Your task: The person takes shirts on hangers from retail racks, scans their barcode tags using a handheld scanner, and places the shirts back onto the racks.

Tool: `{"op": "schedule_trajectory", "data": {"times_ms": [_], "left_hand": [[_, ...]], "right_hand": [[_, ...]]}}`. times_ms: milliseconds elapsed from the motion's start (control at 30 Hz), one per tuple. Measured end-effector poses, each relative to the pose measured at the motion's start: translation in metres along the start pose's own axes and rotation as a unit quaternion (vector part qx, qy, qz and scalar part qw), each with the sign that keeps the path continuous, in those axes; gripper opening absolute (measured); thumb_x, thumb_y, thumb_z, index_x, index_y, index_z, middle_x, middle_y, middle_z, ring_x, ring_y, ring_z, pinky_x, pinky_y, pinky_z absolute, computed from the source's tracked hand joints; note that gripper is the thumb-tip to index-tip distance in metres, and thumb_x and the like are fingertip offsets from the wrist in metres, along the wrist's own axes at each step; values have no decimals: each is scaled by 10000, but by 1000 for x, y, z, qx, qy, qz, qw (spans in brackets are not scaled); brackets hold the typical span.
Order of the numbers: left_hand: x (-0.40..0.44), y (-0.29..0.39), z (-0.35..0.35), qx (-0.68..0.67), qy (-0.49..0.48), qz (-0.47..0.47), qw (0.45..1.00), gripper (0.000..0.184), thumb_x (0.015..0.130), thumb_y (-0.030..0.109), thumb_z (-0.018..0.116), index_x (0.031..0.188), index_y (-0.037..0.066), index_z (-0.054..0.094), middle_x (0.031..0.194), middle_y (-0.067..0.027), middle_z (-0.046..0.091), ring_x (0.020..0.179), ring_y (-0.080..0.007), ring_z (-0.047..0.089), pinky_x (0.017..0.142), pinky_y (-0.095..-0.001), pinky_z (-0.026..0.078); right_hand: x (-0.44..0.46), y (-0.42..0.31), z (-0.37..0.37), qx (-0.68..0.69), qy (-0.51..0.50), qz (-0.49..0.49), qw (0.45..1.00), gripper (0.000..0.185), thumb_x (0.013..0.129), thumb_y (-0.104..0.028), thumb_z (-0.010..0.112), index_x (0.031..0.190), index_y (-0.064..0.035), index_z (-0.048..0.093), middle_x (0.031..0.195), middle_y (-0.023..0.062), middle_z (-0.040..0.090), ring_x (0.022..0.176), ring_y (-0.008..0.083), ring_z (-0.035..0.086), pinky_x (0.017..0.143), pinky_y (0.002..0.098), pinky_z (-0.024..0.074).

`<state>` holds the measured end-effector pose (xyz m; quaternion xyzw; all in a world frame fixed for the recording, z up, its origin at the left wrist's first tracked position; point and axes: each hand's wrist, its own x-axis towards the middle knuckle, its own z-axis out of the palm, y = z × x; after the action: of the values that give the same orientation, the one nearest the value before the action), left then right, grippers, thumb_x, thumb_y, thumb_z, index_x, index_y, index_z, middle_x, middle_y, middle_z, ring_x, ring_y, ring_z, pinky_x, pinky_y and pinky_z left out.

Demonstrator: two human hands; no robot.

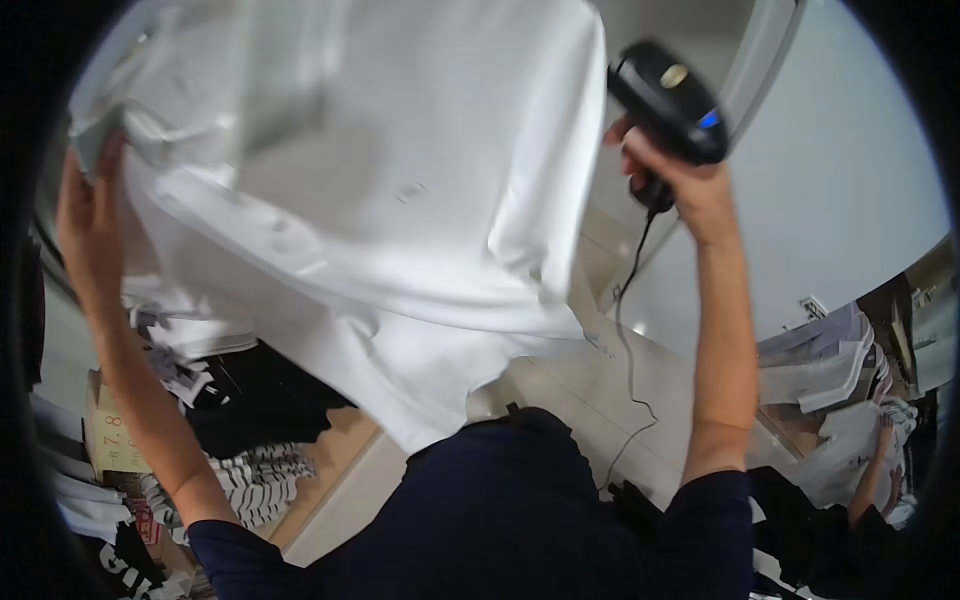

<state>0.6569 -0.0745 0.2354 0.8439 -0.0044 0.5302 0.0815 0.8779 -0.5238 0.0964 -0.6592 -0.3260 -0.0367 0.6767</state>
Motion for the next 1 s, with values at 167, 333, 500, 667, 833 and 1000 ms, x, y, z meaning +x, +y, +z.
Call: {"op": "schedule_trajectory", "data": {"times_ms": [167, 333, 500, 667, 833, 1000], "left_hand": [[36, 43, -16, 81, -4, 72, 994, 374, 1020, 269, 564, 1246, -25, 613, 1164, -184, 668, 1078, -282, 624, 929, -364, 462], [55, 106, -38, 170, -9, 52, 984, 390, 1011, 255, 585, 1224, -71, 602, 1180, -242, 647, 1050, -329, 623, 898, -401, 482], [74, 108, -78, 324, 16, -103, 940, 418, 994, 266, 605, 1244, -69, 607, 1212, -253, 642, 1056, -342, 627, 909, -411, 478], [71, 47, -195, 447, -26, -106, 888, 425, 1009, 299, 567, 1288, -18, 612, 1270, -192, 638, 1152, -285, 597, 996, -370, 425], [-46, 7, -321, 449, -118, -48, 884, 437, 1036, 333, 511, 1335, 28, 603, 1304, -111, 638, 1234, -208, 565, 1062, -298, 378], [-194, 24, -324, 215, -28, -329, 919, 419, 990, 259, 632, 1299, -23, 599, 1180, -85, 645, 1083, -154, 568, 982, -277, 412]], "right_hand": [[-97, 186, -20, 68, -55, 257, 963, 427, 860, -263, 760, 1199, -32, 641, 1052, 86, 722, 879, 142, 677, 563, 258, 517], [-201, 306, 44, 314, -148, 488, 801, 561, 912, -442, 686, 1321, -76, 569, 1204, 99, 689, 996, 163, 673, 590, 264, 512], [-230, 341, 152, 529, -140, 500, 672, 412, 935, -381, 652, 1221, -90, 589, 1065, 65, 687, 915, 206, 676, 661, 348, 531], [-186, 292, 187, 555, -106, 416, 713, 271, 857, -65, 702, 1107, -38, 603, 877, 65, 651, 713, 179, 653, 578, 336, 545], [-160, 233, 169, 463, -50, 332, 820, 294, 840, -35, 730, 1102, -40, 598, 920, 67, 638, 751, 169, 651, 583, 317, 535], [-163, 197, 193, 422, -75, 286, 857, 315, 827, 4, 733, 1109, -23, 596, 956, 100, 642, 746, 180, 651, 586, 311, 560]]}}
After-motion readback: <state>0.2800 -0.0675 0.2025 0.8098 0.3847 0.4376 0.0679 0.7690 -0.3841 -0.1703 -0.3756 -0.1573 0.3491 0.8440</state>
